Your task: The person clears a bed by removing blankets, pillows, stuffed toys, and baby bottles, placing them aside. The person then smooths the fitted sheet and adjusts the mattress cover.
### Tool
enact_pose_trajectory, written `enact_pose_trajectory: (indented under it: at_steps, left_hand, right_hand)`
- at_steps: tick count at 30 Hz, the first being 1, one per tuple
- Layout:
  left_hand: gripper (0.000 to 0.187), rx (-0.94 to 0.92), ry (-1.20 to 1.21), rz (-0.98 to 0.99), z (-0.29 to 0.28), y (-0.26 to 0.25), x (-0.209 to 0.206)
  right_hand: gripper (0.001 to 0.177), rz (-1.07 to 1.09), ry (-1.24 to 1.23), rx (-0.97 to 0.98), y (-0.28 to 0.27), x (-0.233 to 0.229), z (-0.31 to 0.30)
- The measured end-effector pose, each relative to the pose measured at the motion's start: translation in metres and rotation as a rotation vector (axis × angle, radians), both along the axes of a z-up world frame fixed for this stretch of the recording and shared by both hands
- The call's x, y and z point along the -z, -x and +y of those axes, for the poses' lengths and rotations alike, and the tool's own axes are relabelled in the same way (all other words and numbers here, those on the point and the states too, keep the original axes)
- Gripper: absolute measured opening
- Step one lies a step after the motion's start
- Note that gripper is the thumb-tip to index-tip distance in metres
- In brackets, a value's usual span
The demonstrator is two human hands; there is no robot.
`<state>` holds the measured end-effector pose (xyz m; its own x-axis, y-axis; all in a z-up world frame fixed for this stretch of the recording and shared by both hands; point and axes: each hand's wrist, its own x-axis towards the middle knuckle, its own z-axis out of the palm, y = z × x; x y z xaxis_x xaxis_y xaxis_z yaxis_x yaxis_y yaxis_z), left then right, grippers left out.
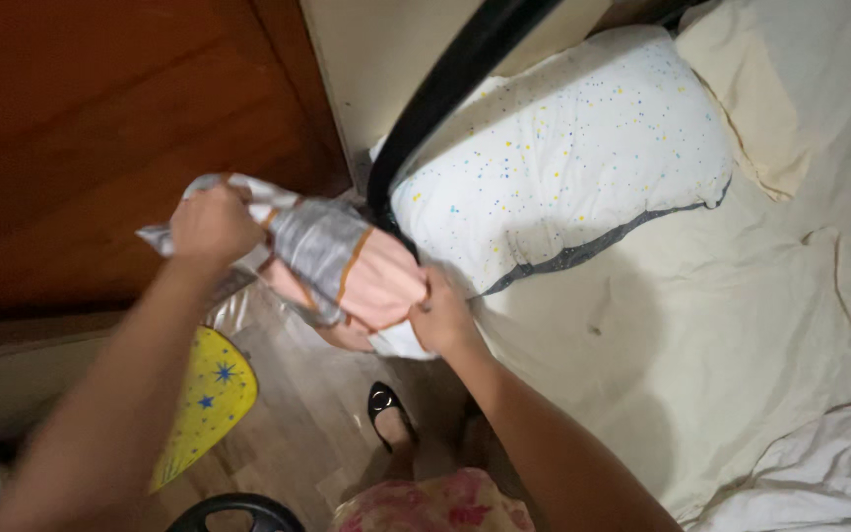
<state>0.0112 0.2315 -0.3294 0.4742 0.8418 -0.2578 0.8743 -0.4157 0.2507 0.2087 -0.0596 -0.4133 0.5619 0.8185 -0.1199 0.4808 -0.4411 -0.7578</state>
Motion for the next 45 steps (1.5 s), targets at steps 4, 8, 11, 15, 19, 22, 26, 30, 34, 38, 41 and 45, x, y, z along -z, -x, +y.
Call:
enact_pose_trajectory:
  at_steps: [4, 8, 11, 15, 19, 22, 26, 30, 34, 38, 41, 45]
  left_hand:
    - [0.104, -0.335, -0.110, -0.379, -0.045, -0.055, 0.156]
    - [0.114, -0.358, 0.386, -0.768, -0.139, -0.085, 0.249]
    - [0.108, -0.432, 0.645, -0.708, -0.178, -0.094, 0.242]
    - [0.098, -0.193, 0.437, -0.734, -0.186, -0.086, 0.229]
    - [0.091, -0.313, 0.559, -0.519, -0.182, -0.079, 0.200]
    - [0.087, -0.504, 0.802, -0.601, -0.183, -0.080, 0.164]
    - [0.096, -0.709, 1.095, -0.833, -0.188, -0.124, 0.110]
    - [0.117, -0.803, 1.204, -0.790, -0.212, -0.190, 0.042]
    - [0.127, -1.012, 1.126, -0.876, -0.249, -0.226, 0.000]
    - [0.108, -0.904, 0.769, -1.153, -0.282, -0.192, -0.015]
    - [0.093, -0.714, 0.493, -1.041, -0.290, -0.154, -0.039]
    - [0.091, -0.824, 0.732, -1.065, -0.275, -0.080, -0.102]
  right_hand:
    - [0.050, 0.024, -0.148, 0.227, -0.039, 0.085, -0.021]
    - [0.075, 0.014, 0.196, 0.535, -0.087, 0.154, -0.063]
    - [0.078, 0.845, 0.420, 0.710, -0.125, 0.152, -0.091]
    - [0.067, 1.244, 0.048, 0.724, -0.127, 0.178, -0.070]
    - [0.050, 1.378, -0.412, 0.897, -0.152, 0.211, -0.032]
    - [0.046, 1.356, -0.485, 0.943, -0.176, 0.187, -0.032]
    - [0.043, 1.274, -0.592, 0.926, -0.169, 0.091, -0.050]
    - [0.041, 1.365, -0.794, 0.664, -0.172, -0.017, -0.078]
    - [0.043, 1.198, -0.669, 0.678, -0.134, -0.073, -0.136]
    - [0.066, 1.403, -0.490, 0.806, -0.099, -0.090, -0.166]
    - [0.085, 1.518, -0.372, 0.898, -0.095, -0.088, -0.192]
    - [0.091, 1.215, -0.100, 1.322, -0.126, -0.071, -0.222]
